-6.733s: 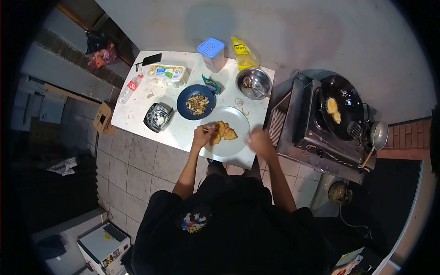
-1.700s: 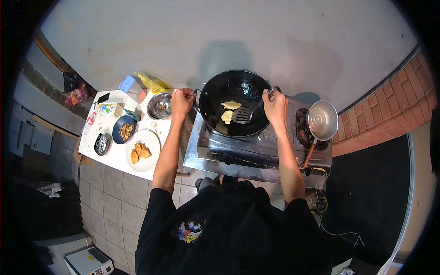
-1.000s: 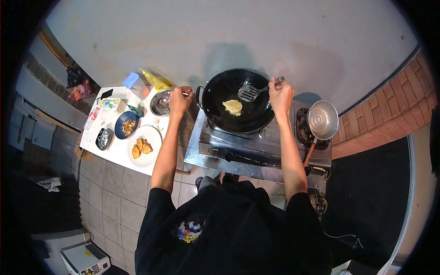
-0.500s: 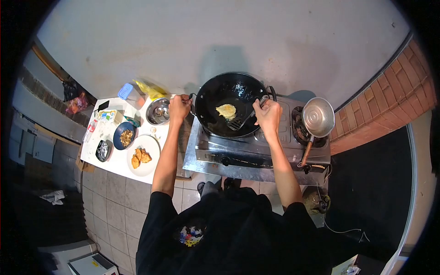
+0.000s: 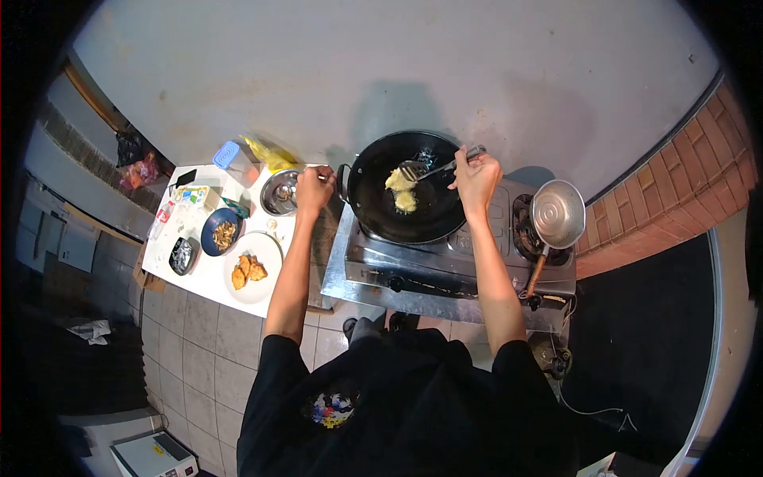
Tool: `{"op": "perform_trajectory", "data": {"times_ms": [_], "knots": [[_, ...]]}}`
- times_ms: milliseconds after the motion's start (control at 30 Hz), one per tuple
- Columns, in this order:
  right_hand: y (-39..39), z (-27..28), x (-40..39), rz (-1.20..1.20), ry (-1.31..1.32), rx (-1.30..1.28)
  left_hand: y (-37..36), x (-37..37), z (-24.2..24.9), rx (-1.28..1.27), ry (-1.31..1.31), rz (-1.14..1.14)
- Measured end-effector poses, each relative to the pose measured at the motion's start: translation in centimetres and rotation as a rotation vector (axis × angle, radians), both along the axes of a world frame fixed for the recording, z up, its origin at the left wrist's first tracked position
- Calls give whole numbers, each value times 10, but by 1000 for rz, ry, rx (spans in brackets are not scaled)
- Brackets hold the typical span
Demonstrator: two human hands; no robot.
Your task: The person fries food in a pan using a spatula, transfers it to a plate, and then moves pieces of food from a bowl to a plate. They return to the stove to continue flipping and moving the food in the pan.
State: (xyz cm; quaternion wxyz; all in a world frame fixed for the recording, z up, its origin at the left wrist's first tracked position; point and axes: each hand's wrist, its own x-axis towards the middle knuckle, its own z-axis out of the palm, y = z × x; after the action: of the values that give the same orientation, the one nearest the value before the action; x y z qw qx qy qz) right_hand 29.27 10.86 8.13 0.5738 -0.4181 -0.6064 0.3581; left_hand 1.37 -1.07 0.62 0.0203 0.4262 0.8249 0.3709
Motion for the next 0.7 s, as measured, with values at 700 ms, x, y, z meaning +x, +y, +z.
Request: {"op": "perform_trajectory", "data": {"times_ms": [700], "knots": [[-14, -44, 5, 27, -217, -39, 15, 11, 0, -55, 4, 29]]}}
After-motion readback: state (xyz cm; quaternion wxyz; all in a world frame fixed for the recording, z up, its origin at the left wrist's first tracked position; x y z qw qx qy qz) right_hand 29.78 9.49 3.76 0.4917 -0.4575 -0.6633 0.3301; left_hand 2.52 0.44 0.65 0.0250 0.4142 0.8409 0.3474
